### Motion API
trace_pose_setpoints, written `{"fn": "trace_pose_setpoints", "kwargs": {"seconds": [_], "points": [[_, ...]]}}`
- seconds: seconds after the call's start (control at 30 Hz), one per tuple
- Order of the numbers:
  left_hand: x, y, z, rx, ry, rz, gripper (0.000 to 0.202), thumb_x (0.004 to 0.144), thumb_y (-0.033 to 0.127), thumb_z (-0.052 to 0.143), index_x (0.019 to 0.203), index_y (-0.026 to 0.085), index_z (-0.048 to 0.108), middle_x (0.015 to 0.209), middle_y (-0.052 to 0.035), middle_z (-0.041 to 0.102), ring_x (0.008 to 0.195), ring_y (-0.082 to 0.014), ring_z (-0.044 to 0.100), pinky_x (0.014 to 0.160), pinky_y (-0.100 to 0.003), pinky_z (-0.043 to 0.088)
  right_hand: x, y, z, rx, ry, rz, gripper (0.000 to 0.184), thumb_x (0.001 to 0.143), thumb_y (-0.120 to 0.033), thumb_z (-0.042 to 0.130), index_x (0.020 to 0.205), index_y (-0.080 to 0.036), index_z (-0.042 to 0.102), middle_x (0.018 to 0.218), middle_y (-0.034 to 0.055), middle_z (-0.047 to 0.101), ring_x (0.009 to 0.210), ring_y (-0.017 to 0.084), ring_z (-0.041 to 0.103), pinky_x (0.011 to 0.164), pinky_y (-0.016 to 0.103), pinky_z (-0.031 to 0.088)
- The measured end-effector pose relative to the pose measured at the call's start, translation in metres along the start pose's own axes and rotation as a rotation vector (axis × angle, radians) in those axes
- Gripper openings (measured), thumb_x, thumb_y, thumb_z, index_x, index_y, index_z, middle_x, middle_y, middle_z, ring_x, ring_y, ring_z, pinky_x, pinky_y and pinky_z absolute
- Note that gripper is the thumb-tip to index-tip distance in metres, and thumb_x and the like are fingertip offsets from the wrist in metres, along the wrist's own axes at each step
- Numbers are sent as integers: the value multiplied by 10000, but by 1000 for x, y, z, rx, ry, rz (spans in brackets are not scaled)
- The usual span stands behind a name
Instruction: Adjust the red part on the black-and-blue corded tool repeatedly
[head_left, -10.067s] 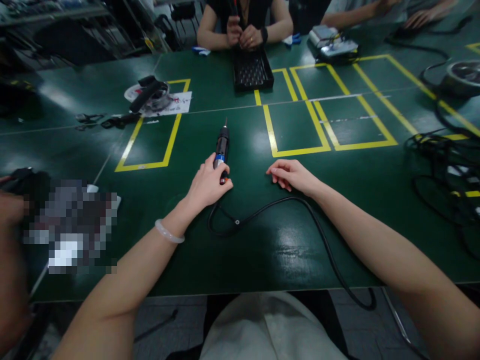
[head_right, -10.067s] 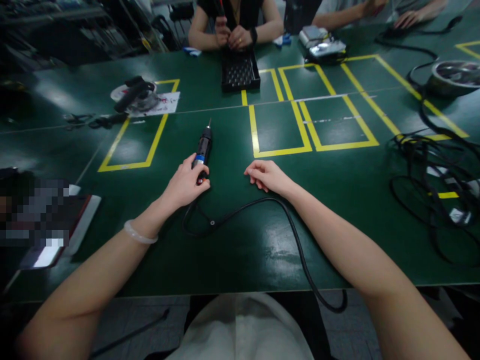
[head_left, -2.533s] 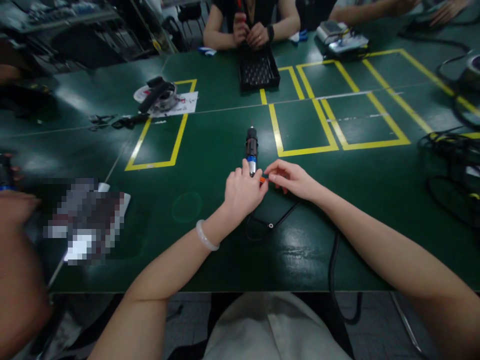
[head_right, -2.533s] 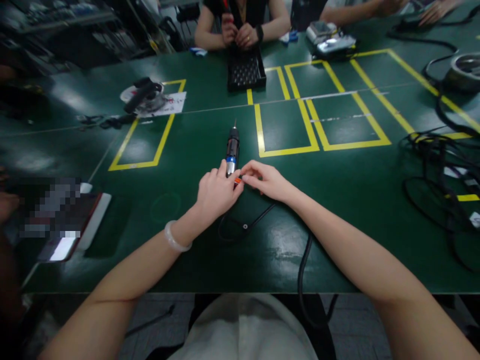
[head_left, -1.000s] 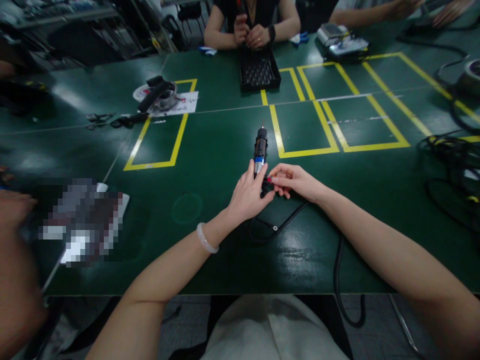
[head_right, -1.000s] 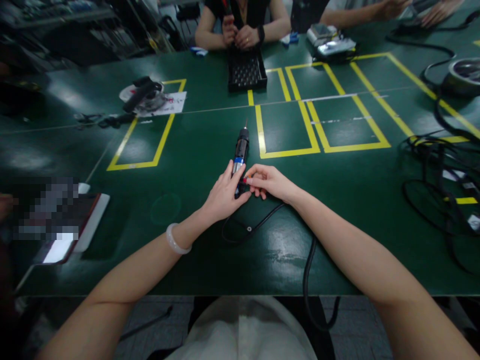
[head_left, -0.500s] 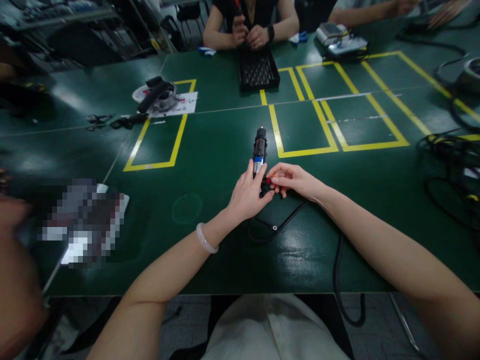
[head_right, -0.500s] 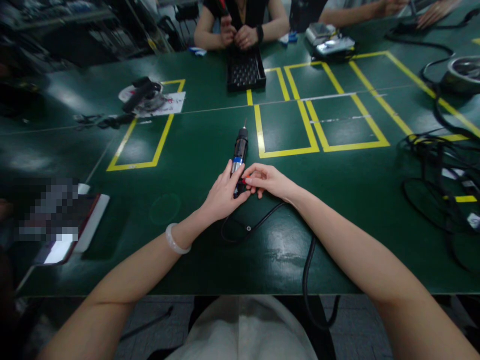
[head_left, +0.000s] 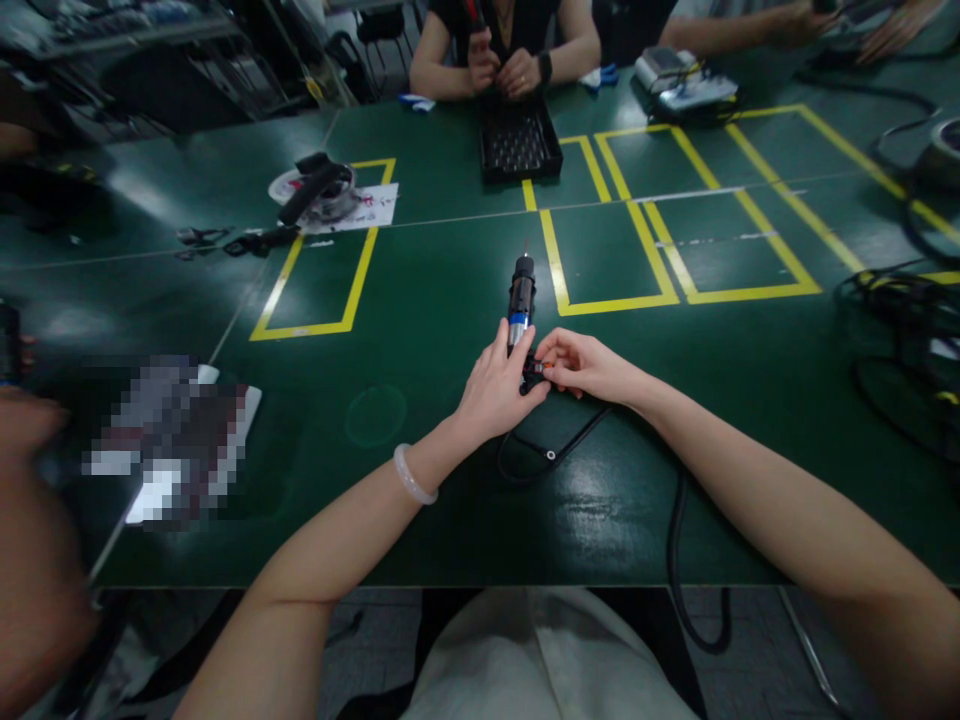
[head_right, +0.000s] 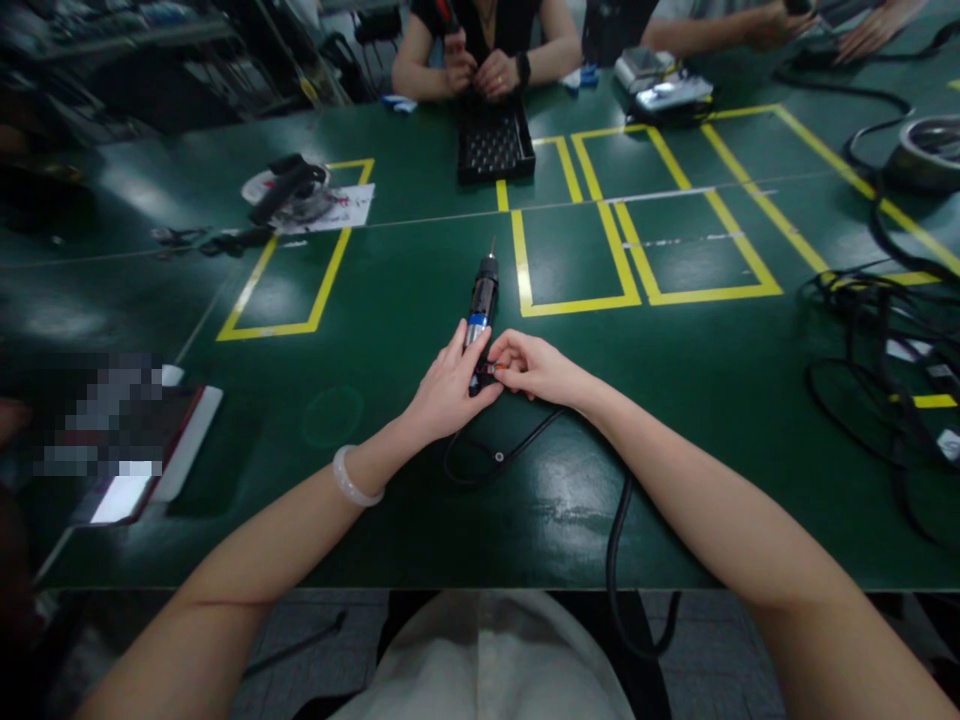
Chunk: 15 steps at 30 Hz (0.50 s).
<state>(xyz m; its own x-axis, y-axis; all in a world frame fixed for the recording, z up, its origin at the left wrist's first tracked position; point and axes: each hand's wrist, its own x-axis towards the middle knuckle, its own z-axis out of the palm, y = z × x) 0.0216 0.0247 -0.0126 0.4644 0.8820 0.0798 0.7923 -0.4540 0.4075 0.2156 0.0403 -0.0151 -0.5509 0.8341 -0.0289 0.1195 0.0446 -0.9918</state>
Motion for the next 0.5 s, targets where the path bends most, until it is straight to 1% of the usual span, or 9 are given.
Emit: {"fn": "trace_pose_setpoints", "kwargs": {"seconds": [0.07,0.17,0.33,0.43,0.5], "points": [[0,0,0,1,0,5,782,888,428,565,1547,123,274,1607,-249,153,1442,-390,302,1102,-499,341,1,1,0,-31,-6,6,191,836,-217,651,968,-177,518,693,-41,524,532,79,499,376,155,418],[0,-1,0,2,-3,1,782,889,435,562,1548,127,275,1610,-247,145,1441,-391,305,1106,-501,336,1,1,-1,-40,-8,16,206,820,-211,661,962,-179,515,690,-44,530,520,74,492,376,152,426],[-1,-1,1,-1,4,-3,786,888,436,564,1552,135,270,1613,-236,144,1442,-387,305,1107,-498,338,1,1,0,-68,-15,32,201,819,-257,670,940,-179,530,707,-25,556,553,93,528,384,164,431],[-1,0,0,-4,-3,-6,790,887,433,569,1555,142,263,1615,-231,142,1443,-385,304,1106,-499,342,0,2,0,-163,20,4,180,838,-293,658,942,-174,570,752,-2,583,577,103,533,388,174,413],[-1,1,-1,0,-13,-10,792,889,423,571,1557,134,260,1614,-238,138,1447,-385,296,1109,-496,340,0,2,0,-233,48,-26,166,840,-297,662,926,-169,600,743,-3,575,569,98,515,406,180,396]]}}
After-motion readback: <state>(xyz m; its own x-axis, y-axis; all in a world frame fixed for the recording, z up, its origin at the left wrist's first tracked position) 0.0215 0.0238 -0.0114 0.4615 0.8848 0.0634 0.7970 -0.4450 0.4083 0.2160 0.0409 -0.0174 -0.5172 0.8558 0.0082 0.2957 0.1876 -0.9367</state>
